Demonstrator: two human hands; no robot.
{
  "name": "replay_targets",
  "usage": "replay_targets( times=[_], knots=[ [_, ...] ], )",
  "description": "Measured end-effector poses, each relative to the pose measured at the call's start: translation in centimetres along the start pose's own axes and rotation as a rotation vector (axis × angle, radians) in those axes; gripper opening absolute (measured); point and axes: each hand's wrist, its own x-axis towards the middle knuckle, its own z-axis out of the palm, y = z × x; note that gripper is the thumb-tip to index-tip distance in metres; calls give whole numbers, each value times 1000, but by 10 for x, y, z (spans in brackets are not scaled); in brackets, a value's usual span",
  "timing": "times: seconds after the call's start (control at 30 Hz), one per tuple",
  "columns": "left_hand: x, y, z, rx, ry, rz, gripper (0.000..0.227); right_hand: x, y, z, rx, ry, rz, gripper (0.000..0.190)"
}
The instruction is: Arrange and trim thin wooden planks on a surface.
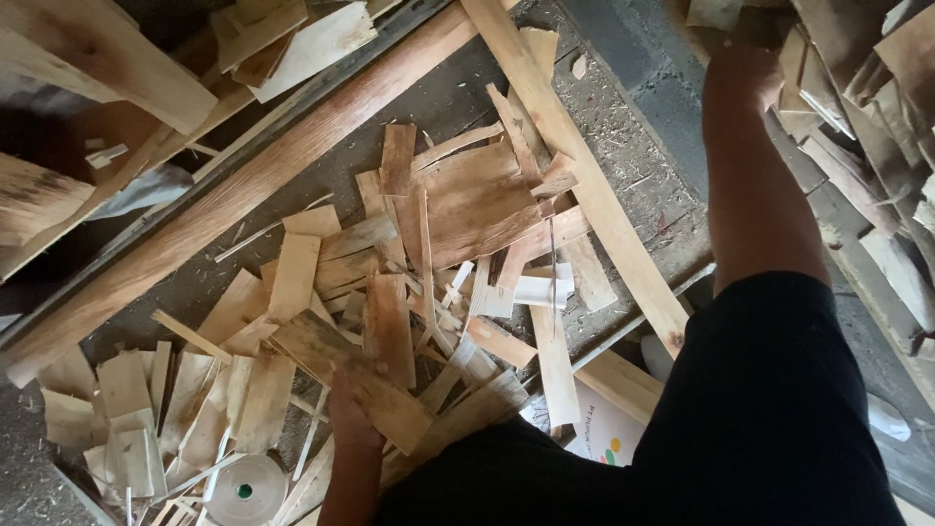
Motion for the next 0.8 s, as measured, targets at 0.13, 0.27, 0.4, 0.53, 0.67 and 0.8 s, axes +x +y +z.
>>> replay_targets(
  times=[0.13, 0.27, 0.4, 0.53, 0.67, 0.8],
  knots=[
    [3, 1, -9, -20, -15, 0, 42, 8, -5, 11, 23, 4, 9, 60],
    [-4, 11, 7, -41, 32, -33, 43, 3, -6, 2, 26, 13, 6, 54],
    [-3, 7, 2, -68, 20, -27, 40, -7, -3, -10, 36, 26, 0, 46],
    [4, -1, -12, -127, -168, 38, 34, -17, -3, -24, 123, 43, 18, 44],
    [15, -7, -22, -131, -46, 3, 36, -48, -30, -53, 49, 159, -119, 39],
    [1, 5, 0, -120, 22, -20, 36, -85, -52, -65, -59, 310, -282, 33]
  ],
)
